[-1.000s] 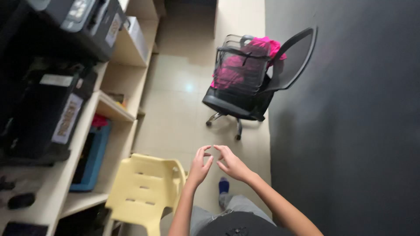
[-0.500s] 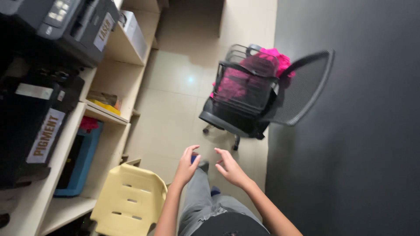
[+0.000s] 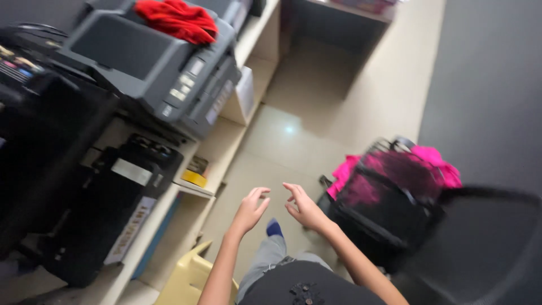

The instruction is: The person uses a red cloth to wipe the exterior surfaces of two printers on a desk. They open the scanner lid of the first printer to clean the glass and interior, then close it. They proceed to wipe the top, front, and sides of the second printer, including the paper output tray.

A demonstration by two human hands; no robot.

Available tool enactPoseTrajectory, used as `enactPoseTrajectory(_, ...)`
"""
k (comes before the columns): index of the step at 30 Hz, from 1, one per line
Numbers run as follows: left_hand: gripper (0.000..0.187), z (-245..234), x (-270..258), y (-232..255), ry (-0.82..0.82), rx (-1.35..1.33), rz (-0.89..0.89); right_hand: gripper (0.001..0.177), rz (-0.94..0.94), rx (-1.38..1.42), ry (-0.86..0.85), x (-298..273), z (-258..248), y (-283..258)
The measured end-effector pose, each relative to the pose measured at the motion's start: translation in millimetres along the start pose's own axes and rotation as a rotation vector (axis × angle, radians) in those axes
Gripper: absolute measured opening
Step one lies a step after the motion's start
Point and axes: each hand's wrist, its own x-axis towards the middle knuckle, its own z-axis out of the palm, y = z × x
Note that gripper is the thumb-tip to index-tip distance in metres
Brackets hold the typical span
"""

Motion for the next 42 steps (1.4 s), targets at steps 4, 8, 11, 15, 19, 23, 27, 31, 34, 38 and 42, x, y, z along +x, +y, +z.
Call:
enactPoseTrajectory(4, 0.032, -35.8, 73.7, 11.6, 0.041, -0.015, 0.002, 0.066, -0.048, -0.082, -0.06, 95.4, -23.0, -33.2)
enactPoseTrajectory(8, 0.034, -52.1, 130.3, -2.6, 0.092, -0.097, 0.022, 0.064, -0.142, -0.034, -0.097, 169.6, -30.8, -26.6)
enactPoseTrajectory(11, 0.034, -70.2, 162.7, -7.0, 0.128, -0.114, 0.016, 0.062, -0.207, 0.024, -0.123, 215.5, -33.0, -15.2)
enactPoseTrajectory(15, 0.024, -108.2, 222.4, -18.9, 0.202, -0.061, 0.057, 0.06, -0.286, -0.008, -0.192, 301.0, -52.9, -5.6)
enactPoseTrajectory(19, 0.021, -160.0, 289.5, -22.2, 0.402, 0.037, 0.184, 0.06, -0.514, -0.054, -0.225, 401.8, -82.0, -14.5)
enactPoseTrajectory(23, 0.02, -213.7, 349.6, 16.2, 0.599, 0.095, 0.195, 0.061, -0.673, -0.18, -0.256, 503.1, -117.6, -57.5)
enactPoseTrajectory(27, 0.024, -244.5, 393.2, 35.7, 0.719, 0.09, 0.143, 0.07, -0.793, -0.365, -0.24, 602.2, -106.9, -66.9)
enactPoseTrajectory(31, 0.024, -269.2, 412.3, 30.8, 0.811, 0.202, 0.114, 0.072, -0.857, -0.49, -0.098, 679.2, -73.4, -69.1)
enactPoseTrajectory(34, 0.023, -288.1, 418.3, 20.7, 0.847, 0.296, 0.059, 0.075, -0.929, -0.558, -0.012, 713.6, -52.2, -63.9)
enactPoseTrajectory(38, 0.032, -312.0, 417.2, 1.4, 0.877, 0.488, -0.097, 0.058, -0.853, -0.474, -0.122, 737.2, -31.7, -63.2)
enactPoseTrajectory(42, 0.046, -334.7, 425.2, -20.4, 0.92, 0.552, -0.104, 0.04, -0.725, -0.51, -0.202, 767.8, -11.9, -62.5)
